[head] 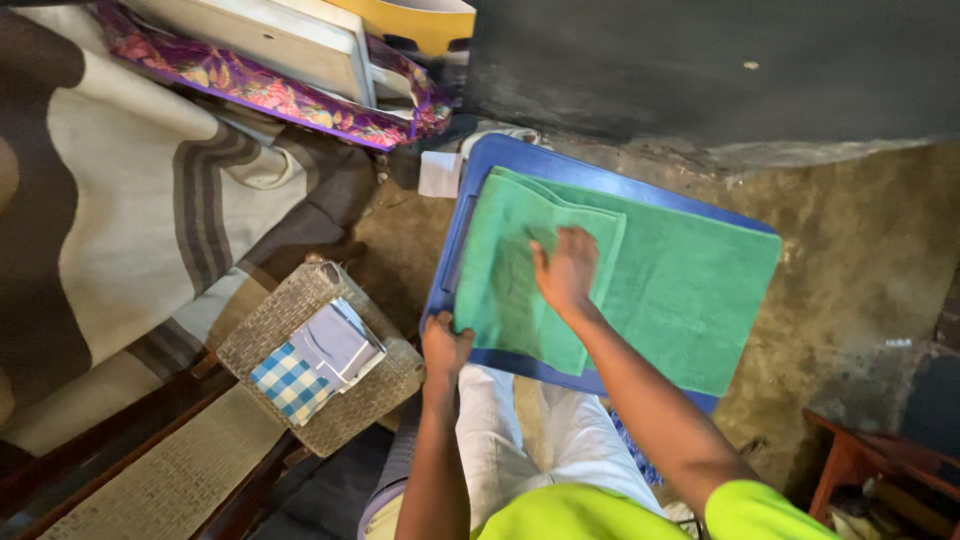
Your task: The person folds several towels and a checkered cloth on a blue plastic lid, then stacks them on a nearby wicker chair. The items include a white towel, a blue-and-white checkered cloth, and a green towel.
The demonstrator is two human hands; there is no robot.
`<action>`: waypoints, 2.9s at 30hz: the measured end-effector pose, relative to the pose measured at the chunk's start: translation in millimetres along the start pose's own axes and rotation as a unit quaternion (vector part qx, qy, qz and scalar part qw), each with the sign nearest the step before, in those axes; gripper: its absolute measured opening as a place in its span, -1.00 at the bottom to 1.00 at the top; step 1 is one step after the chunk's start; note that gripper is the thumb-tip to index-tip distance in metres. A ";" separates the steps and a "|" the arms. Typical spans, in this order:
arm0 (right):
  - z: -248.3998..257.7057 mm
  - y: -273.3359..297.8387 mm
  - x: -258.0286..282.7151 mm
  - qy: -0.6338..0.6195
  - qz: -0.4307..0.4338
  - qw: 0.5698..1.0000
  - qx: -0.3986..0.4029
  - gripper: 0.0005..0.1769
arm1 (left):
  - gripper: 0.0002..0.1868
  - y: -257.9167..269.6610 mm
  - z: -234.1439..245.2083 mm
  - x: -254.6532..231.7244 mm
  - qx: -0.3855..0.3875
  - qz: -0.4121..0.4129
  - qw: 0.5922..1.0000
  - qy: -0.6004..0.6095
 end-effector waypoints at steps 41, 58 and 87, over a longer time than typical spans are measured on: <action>-6.2 -244.1 181.8 -0.566 0.110 0.767 0.282 -0.82 | -0.57 45.7 238.8 -61.2 -0.043 0.119 0.961 0.246; 82.0 -129.8 -60.5 -0.596 0.020 0.797 0.099 -0.77 | -0.57 134.9 54.6 -187.0 0.055 -0.191 0.978 0.059; 44.4 70.8 -84.1 0.147 -0.137 0.978 0.055 -0.27 | -0.51 9.9 -52.7 -53.2 0.015 0.104 0.994 0.028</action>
Point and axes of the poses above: each hand's wrist, its own y-axis away from the middle knuckle, its own z-axis out of the back of the hand, x = y × z, the point moved 3 cm from there along -y, towards the middle knuckle, and after that the axes turned 11 degrees about x, right-handed, at the moved point
